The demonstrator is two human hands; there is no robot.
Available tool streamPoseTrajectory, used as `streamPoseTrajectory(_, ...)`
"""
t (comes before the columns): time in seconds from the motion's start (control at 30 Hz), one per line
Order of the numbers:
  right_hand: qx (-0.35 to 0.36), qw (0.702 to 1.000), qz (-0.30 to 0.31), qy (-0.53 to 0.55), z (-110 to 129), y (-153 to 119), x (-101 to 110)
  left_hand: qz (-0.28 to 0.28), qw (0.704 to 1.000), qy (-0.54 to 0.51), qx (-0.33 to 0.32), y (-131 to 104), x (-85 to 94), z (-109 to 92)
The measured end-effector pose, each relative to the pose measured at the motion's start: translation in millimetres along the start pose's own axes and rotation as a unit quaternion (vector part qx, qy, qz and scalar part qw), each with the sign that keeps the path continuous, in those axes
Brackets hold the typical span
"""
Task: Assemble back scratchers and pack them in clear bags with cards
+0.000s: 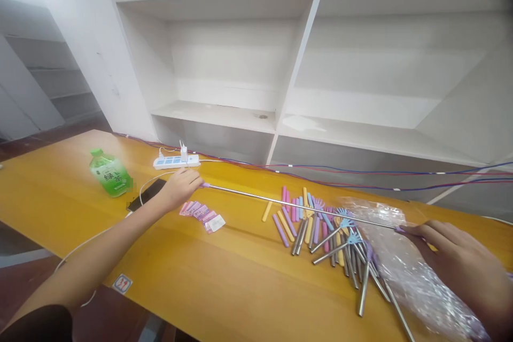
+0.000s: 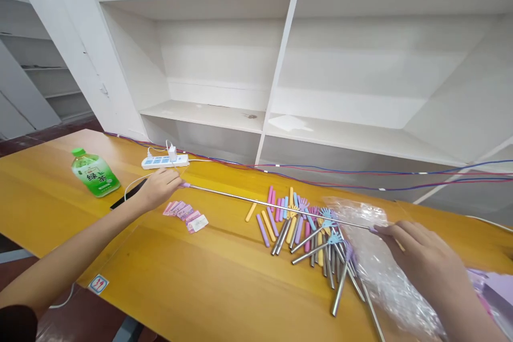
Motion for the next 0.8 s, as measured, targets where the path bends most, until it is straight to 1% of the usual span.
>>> streamPoseTrajectory(0.1,0.042,0.999,-0.012,-0.002,9,-1,2,-0.012,1.0,0.022,-0.002,5,0.4,-4)
streamPoseTrajectory(0.2,0.033,0.999,-0.028,-0.012,9,0,5,-0.023,0.999,0.028,0.004,6,0.4,-2)
streamPoseTrajectory(0.3,0.016,1.0,-0.015,0.006,4,-1,6,-0.029,0.999,0.03,0.006,5,1.7,-1)
streamPoseTrajectory(0.4,-0.004,1.0,-0.001,0.03,-2,-4,3,-0.034,0.999,0.029,0.008,3,2.4,-1)
streamPoseTrajectory(0.6,-0.017,0.998,-0.007,0.06,-6,-10,-3,-0.031,0.999,0.021,0.019,-2,1.4,2)
streamPoseTrajectory(0.7,-0.008,0.998,-0.011,0.056,-5,-11,-5,-0.019,1.0,0.006,0.021,-4,-2.8,2)
streamPoseTrajectory(0.8,-0.005,0.999,-0.021,0.029,-4,-12,-10,-0.006,0.999,-0.041,0.03,-7,-12.2,-5)
Point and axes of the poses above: each hand's wrist, its own y-axis towards the middle knuckle, its own x-axis out of the back of the hand, z = x × y, the point moved 3 cm from there along y, towards the middle knuckle, and after that the axes turned 2 degrees about -z, right-handed, at the moved point
